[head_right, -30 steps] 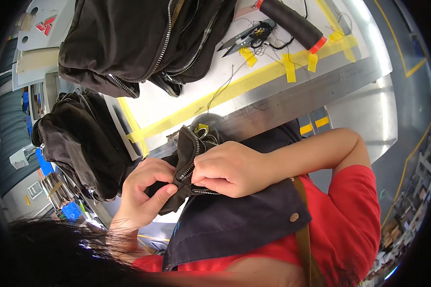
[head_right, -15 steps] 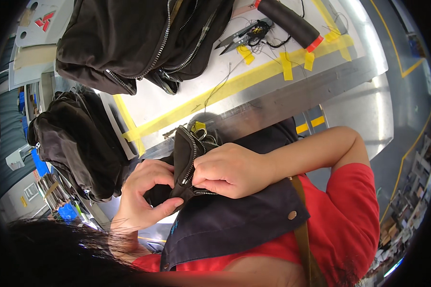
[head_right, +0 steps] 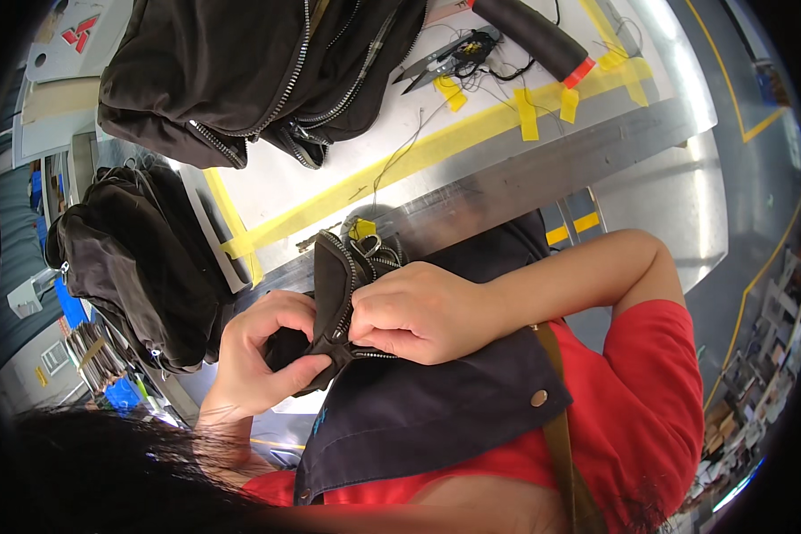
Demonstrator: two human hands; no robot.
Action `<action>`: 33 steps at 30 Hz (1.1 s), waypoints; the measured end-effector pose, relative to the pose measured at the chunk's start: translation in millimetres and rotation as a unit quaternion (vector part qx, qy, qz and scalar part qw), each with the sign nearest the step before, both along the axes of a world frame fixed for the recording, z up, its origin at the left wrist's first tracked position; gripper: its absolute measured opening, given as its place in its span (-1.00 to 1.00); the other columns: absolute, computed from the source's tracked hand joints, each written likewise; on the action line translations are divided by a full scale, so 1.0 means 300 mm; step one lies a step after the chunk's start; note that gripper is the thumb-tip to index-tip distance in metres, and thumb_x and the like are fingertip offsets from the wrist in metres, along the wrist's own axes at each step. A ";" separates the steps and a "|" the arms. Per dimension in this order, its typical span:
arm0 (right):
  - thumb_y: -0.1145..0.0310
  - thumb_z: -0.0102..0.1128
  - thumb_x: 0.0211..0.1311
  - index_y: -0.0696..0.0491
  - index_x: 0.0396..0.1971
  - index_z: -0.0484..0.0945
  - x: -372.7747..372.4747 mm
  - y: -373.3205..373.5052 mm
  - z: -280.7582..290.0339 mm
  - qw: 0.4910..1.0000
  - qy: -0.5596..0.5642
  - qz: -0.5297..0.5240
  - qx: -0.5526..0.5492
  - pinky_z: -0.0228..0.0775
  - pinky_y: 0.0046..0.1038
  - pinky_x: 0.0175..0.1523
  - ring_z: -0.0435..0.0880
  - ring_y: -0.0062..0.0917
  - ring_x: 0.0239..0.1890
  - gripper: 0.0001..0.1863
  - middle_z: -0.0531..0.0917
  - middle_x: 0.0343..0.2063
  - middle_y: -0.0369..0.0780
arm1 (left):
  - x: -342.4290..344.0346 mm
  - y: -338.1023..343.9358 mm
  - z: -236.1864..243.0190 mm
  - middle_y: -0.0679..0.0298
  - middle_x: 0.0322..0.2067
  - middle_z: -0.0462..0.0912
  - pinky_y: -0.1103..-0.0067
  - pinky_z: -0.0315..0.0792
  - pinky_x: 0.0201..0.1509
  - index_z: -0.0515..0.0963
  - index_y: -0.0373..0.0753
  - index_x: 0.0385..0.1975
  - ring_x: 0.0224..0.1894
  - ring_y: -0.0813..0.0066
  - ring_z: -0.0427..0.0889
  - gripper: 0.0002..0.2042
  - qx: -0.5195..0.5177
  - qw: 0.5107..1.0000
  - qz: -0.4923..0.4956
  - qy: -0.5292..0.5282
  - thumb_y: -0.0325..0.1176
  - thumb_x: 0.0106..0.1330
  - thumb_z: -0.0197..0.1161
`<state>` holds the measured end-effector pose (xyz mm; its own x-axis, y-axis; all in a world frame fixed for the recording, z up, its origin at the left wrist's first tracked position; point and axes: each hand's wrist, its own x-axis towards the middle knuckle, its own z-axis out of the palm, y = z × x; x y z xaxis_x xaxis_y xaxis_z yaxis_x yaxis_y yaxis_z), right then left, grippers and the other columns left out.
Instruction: Hand sewing a small component or attachment onto a dark brown fabric bag using a needle and thread.
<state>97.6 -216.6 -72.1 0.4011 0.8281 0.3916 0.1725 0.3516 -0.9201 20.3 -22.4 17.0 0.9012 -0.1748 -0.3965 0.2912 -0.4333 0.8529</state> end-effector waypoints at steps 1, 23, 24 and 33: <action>0.52 0.15 0.01 0.07 -0.50 0.38 -0.001 0.002 0.000 1.000 0.004 -0.001 0.001 0.31 -0.39 -0.50 0.51 -0.36 -0.53 -0.89 0.47 -0.58 -0.25 | -0.002 0.001 -0.004 0.21 -0.32 0.57 0.49 0.29 -0.10 0.48 -0.21 -0.49 -0.25 0.29 0.52 -0.78 -0.007 1.000 0.005 -0.001 -0.48 -0.15 0.37; 0.49 0.18 0.02 0.07 -0.49 0.44 -0.020 -0.001 -0.005 0.999 -0.002 -0.037 0.010 0.34 -0.40 -0.49 0.53 -0.36 -0.53 -0.91 0.51 -0.57 -0.26 | -0.045 -0.012 -0.047 0.13 -0.15 0.56 0.49 0.27 0.01 0.52 -0.23 -0.38 -0.10 0.29 0.52 -0.81 -0.075 0.996 0.054 -0.008 -0.51 -0.03 0.32; 0.48 0.18 0.02 0.07 -0.48 0.45 -0.017 -0.002 -0.003 1.000 0.000 -0.028 0.009 0.34 -0.40 -0.49 0.53 -0.36 -0.53 -0.92 0.51 -0.57 -0.26 | -0.043 -0.011 -0.045 0.13 -0.15 0.56 0.49 0.27 0.01 0.52 -0.23 -0.38 -0.10 0.29 0.52 -0.81 -0.076 0.996 0.052 -0.007 -0.51 -0.03 0.32; 0.45 0.14 0.07 0.06 -0.47 0.46 -0.004 -0.021 0.005 0.999 -0.047 -0.019 -0.013 0.36 -0.39 -0.49 0.54 -0.35 -0.54 -0.94 0.52 -0.58 -0.25 | -0.043 -0.003 -0.045 0.14 -0.19 0.57 0.47 0.27 0.01 0.53 -0.23 -0.38 -0.09 0.26 0.52 -0.80 -0.081 0.996 0.031 -0.006 -0.49 -0.04 0.33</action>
<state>96.3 -222.8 -70.7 0.3943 0.8238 0.4074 0.2706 0.3196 -0.9081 7.3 -23.4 3.4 0.9171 -0.1790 -0.3561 0.3018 -0.2718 0.9138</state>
